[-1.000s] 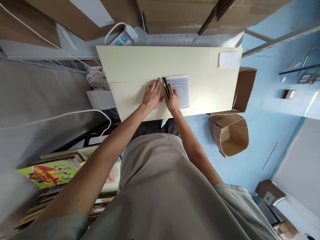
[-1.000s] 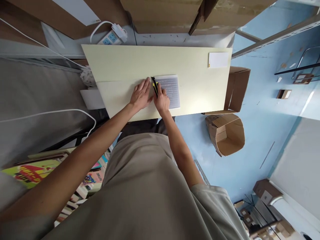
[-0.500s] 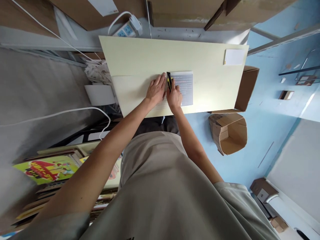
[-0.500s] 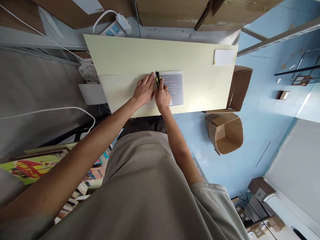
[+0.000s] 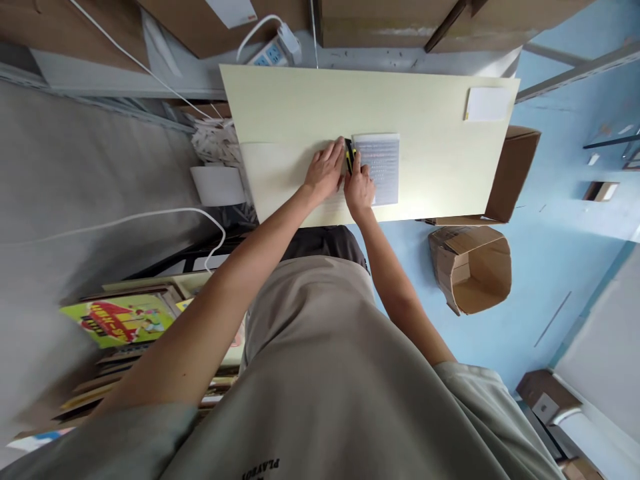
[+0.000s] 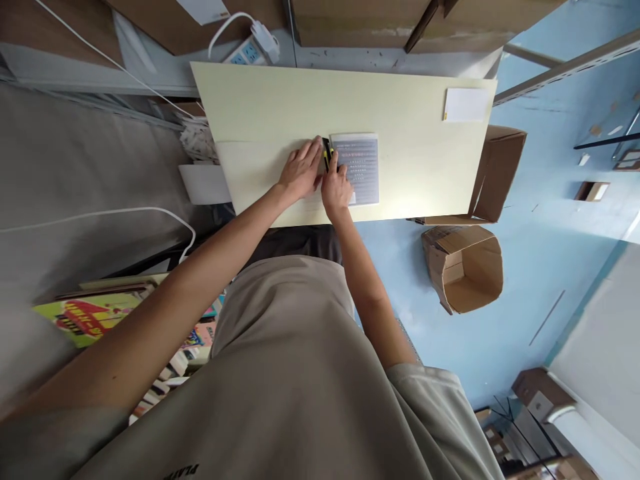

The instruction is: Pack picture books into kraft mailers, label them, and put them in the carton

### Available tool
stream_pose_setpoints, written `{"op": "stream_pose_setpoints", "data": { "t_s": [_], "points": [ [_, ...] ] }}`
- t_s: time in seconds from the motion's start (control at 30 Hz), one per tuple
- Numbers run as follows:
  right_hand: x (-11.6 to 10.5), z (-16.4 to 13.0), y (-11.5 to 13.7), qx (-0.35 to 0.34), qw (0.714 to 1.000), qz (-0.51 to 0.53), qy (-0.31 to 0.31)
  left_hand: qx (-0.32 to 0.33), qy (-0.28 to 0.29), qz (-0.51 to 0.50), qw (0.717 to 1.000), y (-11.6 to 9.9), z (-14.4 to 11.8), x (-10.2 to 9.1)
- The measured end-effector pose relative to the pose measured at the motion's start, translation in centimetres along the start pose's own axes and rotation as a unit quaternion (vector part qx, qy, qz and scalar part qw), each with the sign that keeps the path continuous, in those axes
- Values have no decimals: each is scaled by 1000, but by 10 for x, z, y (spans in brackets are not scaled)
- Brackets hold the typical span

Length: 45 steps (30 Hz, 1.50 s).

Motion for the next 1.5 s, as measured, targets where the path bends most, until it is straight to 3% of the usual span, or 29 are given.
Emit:
{"op": "stream_pose_setpoints", "data": {
  "t_s": [0.2, 0.43, 0.7, 0.97, 1.5],
  "points": [
    [-7, -14, 6, 25, 999, -32, 15, 9, 2, 3, 1000, 1, 3, 1],
    [3, -21, -6, -15, 1000, 1, -7, 3, -8, 2, 1000, 1, 6, 3],
    [-10, -49, 0, 33, 995, -90, 25, 14, -10, 11, 1000, 4, 7, 4],
    [-2, -57, -14, 25, 999, -47, 11, -5, -8, 7, 1000, 1, 6, 3],
    [-6, -104, -21, 53, 991, -111, 51, -9, 30, 11, 999, 16, 14, 18]
  ]
}}
Point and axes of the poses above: each hand's wrist, its own z-axis towards the middle knuckle, its own x-axis out of the palm, y = z × x, the point moved 1 cm from there along z, towards the middle knuckle, and after that the axes turned 8 degrees about z, right-handed, at the moved point
